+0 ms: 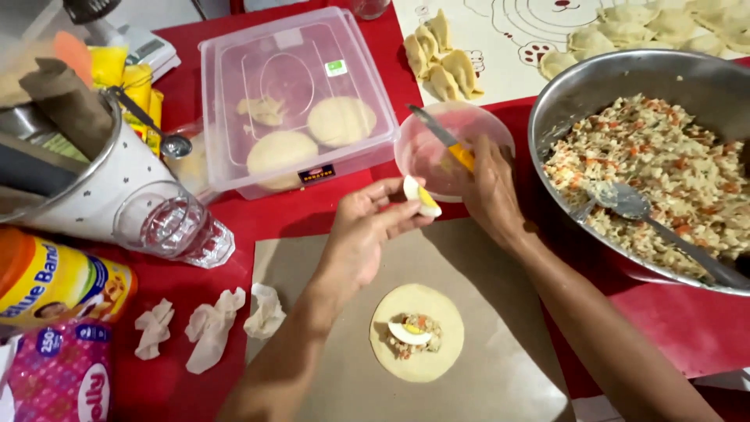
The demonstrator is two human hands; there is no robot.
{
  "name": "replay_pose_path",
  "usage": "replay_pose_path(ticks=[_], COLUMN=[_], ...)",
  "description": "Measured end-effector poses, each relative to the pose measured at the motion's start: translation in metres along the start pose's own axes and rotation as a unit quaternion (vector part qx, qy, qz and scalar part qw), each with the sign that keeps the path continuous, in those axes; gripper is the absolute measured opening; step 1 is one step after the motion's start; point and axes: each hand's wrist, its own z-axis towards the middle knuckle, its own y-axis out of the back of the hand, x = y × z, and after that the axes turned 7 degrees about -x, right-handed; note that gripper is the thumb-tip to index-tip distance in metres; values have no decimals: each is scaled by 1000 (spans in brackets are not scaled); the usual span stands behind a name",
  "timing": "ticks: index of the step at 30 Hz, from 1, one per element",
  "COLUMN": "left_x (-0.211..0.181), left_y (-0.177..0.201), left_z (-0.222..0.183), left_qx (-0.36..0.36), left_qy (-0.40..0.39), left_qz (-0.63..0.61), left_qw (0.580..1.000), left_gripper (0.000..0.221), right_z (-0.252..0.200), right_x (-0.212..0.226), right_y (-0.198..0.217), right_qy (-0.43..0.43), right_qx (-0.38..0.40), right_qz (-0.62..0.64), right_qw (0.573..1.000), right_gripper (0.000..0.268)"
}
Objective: Filling circular dough wrappers with a vegetable mixture and egg slices, then folding them to create pastries.
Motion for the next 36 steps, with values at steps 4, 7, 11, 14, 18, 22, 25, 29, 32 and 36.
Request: replay_pose_path(ticks=[4,7,11,14,18,22,25,29,32,36], left_x=[-5,-6,-5,0,6,17,34,51,68,94], left_y=[-11,-17,-19,-10,-3,-7,-10,-16,-18,-14], left_z=[46,80,105,116,126,135,144,155,167,195], left_qx=[38,57,42,23,-4,-8,2,-23,-32,-44], left_qy=[29,48,45,52,63,73,75,105,115,125], left_qz=[-10,-19,-18,0,25,24,21,38,56,91], left_qw=[999,997,998,998,998,997,997,993,991,987], left_gripper=[39,34,32,34,36,35,34,38,40,42], right_z=[-17,-20,-26,-39,-51,-53,-55,-57,-54,-41], right_x=[26,51,51,29,0,-15,-27,-17,-5,25], right_y=[26,54,60,41,23,10,3,11,21,42], right_qy=[103,94,-90,-33,47,32,24,-7,-70,-141], right_qx=[-54,-16,39,26,-11,-18,-46,-23,36,69], right_qz=[-98,-151,-53,-138,-198,-170,-175,-219,-159,-119], right_qw=[988,984,994,990,979,985,983,976,984,980], right_gripper=[50,58,30,28,24,22,26,29,32,34])
